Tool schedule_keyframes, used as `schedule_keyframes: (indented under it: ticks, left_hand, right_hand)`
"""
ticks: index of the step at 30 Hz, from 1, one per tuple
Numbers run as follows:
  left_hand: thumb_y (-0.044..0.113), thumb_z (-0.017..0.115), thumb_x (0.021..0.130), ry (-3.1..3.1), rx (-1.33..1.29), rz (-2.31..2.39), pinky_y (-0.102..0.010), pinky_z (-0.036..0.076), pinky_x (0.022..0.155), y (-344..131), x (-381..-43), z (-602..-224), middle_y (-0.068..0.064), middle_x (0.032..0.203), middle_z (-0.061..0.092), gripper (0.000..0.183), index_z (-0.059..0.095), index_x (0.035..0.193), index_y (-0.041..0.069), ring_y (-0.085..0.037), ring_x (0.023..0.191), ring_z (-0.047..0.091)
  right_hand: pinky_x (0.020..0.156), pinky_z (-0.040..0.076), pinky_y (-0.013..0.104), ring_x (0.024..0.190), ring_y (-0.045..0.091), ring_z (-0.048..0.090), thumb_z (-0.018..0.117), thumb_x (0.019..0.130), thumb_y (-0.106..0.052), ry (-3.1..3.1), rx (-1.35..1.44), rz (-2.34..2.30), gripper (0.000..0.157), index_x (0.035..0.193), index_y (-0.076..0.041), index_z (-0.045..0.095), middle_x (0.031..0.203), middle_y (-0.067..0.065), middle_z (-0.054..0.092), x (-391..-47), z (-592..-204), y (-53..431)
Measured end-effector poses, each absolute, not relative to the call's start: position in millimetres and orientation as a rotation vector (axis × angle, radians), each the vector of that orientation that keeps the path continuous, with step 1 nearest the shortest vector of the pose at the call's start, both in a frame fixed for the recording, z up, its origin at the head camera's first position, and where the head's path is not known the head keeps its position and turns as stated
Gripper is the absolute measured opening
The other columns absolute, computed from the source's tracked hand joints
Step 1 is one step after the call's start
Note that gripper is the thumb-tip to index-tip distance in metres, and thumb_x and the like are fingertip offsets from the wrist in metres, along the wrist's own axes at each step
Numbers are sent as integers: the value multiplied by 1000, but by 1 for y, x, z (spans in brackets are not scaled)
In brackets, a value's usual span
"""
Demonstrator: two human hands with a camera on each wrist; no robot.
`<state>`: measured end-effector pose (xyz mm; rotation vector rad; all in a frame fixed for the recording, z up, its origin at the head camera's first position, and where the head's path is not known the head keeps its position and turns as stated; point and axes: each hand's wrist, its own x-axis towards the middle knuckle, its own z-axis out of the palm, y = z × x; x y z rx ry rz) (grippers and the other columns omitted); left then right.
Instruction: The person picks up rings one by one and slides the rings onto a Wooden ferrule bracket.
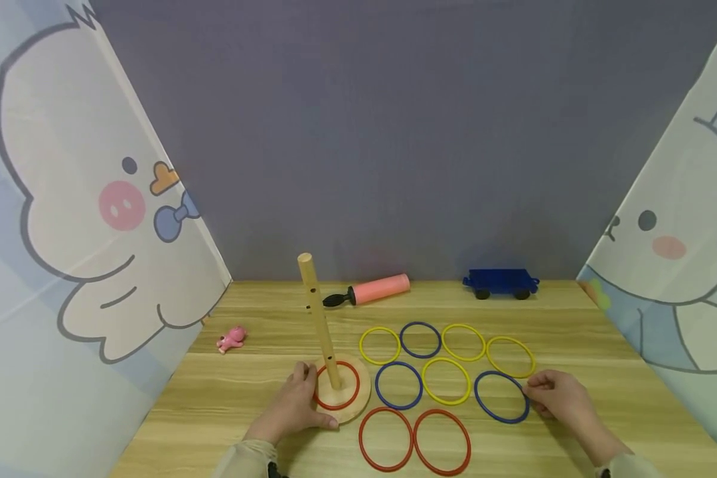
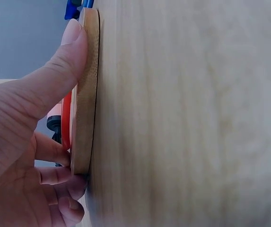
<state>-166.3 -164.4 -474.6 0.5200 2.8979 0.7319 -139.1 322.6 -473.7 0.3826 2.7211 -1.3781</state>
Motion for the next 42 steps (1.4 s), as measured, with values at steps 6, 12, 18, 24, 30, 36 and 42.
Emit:
schedule_keyframes:
  ticks: [6, 12, 18, 24, 30, 36, 42]
  left_hand:
    - [61, 86, 55, 2902, 533, 726, -54, 43, 96, -165, -166, -475, -25, 128, 39, 126, 36, 142, -15, -45, 119, 46]
    - [60, 87, 54, 2906, 524, 740, -55, 43, 95, -165, -166, -475, -25, 128, 39, 126, 37, 141, -15, -46, 119, 45]
    - [60, 86, 54, 2897, 521, 755, -55, 42, 96, -165, -166, -474, -25, 129, 38, 126, 35, 142, -15, -46, 120, 44]
    - [60, 86, 55, 2895, 527, 758, -54, 43, 96, -165, -165, -475, -26, 129, 37, 126, 35, 142, -16, -46, 120, 44]
    - [62, 85, 57, 2891, 536, 744, -52, 43, 96, -166, -165, -476, -25, 128, 37, 126, 34, 142, -17, -44, 119, 45]
    - [62, 84, 57, 2891, 534, 736, -53, 43, 96, -166, -165, -475, -26, 130, 37, 127, 34, 142, -17, -44, 120, 45]
    - [62, 84, 57, 2897, 529, 732, -52, 43, 96, -166, -166, -477, -25, 129, 37, 126, 35, 142, -16, -42, 119, 45]
  right_hand:
    - [53, 48, 29, 60, 17, 55, 72, 84, -13, 2759, 360, -1264, 16, 84, 2, 65, 64, 4, 58, -139, -476, 324]
    - [53, 46, 29, 57, 16, 54, 76, 81, -16, 2807, 315, -1148, 17, 77, -4, 65, 62, 2, 57, -141, -476, 322]
    - [53, 44, 30, 56, 16, 54, 74, 80, -14, 2861, 297, -1030, 13, 72, -7, 66, 61, -1, 58, -142, -477, 320]
    - [54, 49, 30, 58, 16, 56, 71, 80, -9, 2785, 313, -1128, 11, 72, -4, 67, 62, 1, 58, -142, -475, 320]
    - [55, 53, 31, 62, 17, 59, 70, 86, -9, 2664, 327, -1293, 13, 79, 1, 67, 69, 3, 60, -141, -474, 322]
    - [57, 54, 28, 64, 17, 60, 67, 90, -9, 2587, 284, -1488, 16, 90, 8, 65, 76, 5, 65, -139, -472, 319]
    - [59, 55, 30, 65, 18, 62, 65, 91, -4, 2503, 192, -1697, 28, 106, 19, 57, 79, 12, 66, -139, -465, 311]
